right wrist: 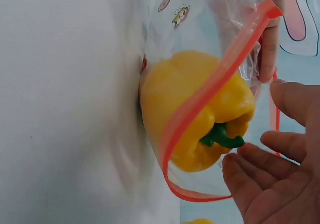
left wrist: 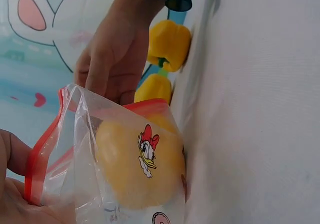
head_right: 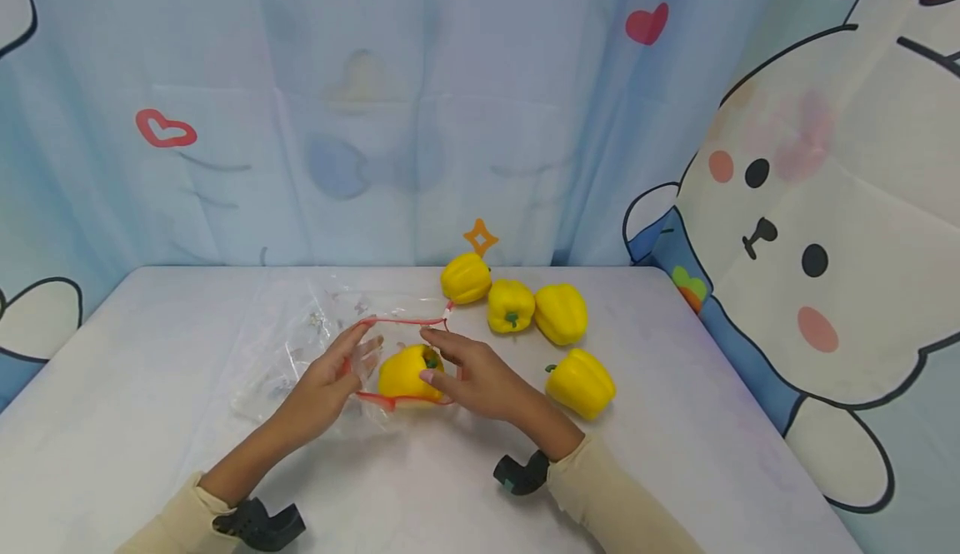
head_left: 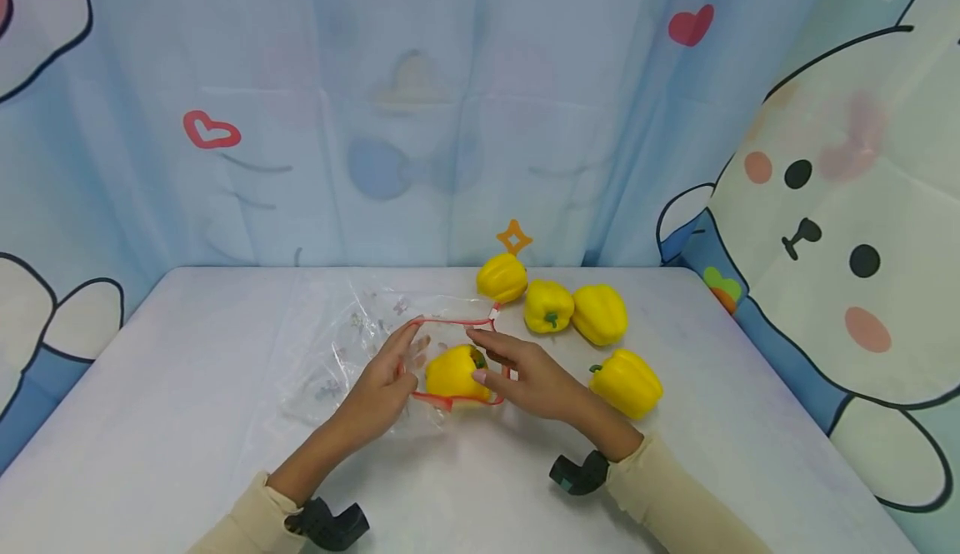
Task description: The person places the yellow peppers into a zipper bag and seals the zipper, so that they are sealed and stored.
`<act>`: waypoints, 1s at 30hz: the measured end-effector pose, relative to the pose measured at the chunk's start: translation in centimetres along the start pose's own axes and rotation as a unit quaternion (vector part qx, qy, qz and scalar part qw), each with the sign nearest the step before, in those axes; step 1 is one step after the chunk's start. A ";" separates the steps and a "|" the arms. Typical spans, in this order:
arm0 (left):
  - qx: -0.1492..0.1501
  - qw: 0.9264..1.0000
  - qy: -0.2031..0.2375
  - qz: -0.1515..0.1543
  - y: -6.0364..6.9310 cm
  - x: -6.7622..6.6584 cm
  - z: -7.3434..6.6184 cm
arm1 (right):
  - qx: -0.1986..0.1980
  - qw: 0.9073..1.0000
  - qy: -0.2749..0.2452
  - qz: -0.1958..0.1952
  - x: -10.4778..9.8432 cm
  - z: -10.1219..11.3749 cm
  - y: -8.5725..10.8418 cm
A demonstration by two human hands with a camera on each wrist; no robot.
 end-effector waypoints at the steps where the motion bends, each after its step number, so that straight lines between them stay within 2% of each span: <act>1: -0.005 1.000 0.000 -0.004 -0.1 -0.1 0.0 | -0.005 1.000 -0.009 -0.003 -0.1 0.1 0.0; 5: -0.024 1.000 0.005 -0.017 -0.3 -0.6 0.3 | -0.002 0.999 -0.018 -0.026 -0.7 0.3 0.1; 11: -0.036 0.999 -0.009 -0.018 -0.4 -0.7 0.5 | 0.027 0.999 0.009 -0.047 -1.5 -0.2 0.3; 14: -0.036 0.999 -0.015 -0.022 -0.5 -0.8 0.6 | 0.016 0.997 0.014 -0.068 -1.7 -0.3 0.3; 17: -0.036 0.999 -0.016 -0.025 -0.6 -1.0 0.8 | -0.002 0.994 0.024 -0.105 -2.2 -0.3 0.3; 21: -0.036 0.999 -0.005 -0.016 -0.7 -1.0 1.1 | -0.005 0.989 0.018 -0.149 -2.8 -0.6 0.4; 28: -0.035 0.999 0.000 -0.009 -0.8 -0.9 1.5 | 0.016 0.980 0.003 -0.196 -3.5 -1.8 0.7; 30: -0.036 0.999 -0.002 -0.010 -0.8 -0.9 1.5 | 0.026 0.977 0.010 -0.210 -3.8 -1.2 0.8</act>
Point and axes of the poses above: each hand's wrist, its own y-axis away from the middle knuckle, its own x-axis out of the palm, z = x × y, the point moved 6 cm from there along -y, towards the middle knuckle, and after that the axes turned 9 degrees about -x, right-handed, at the moved point
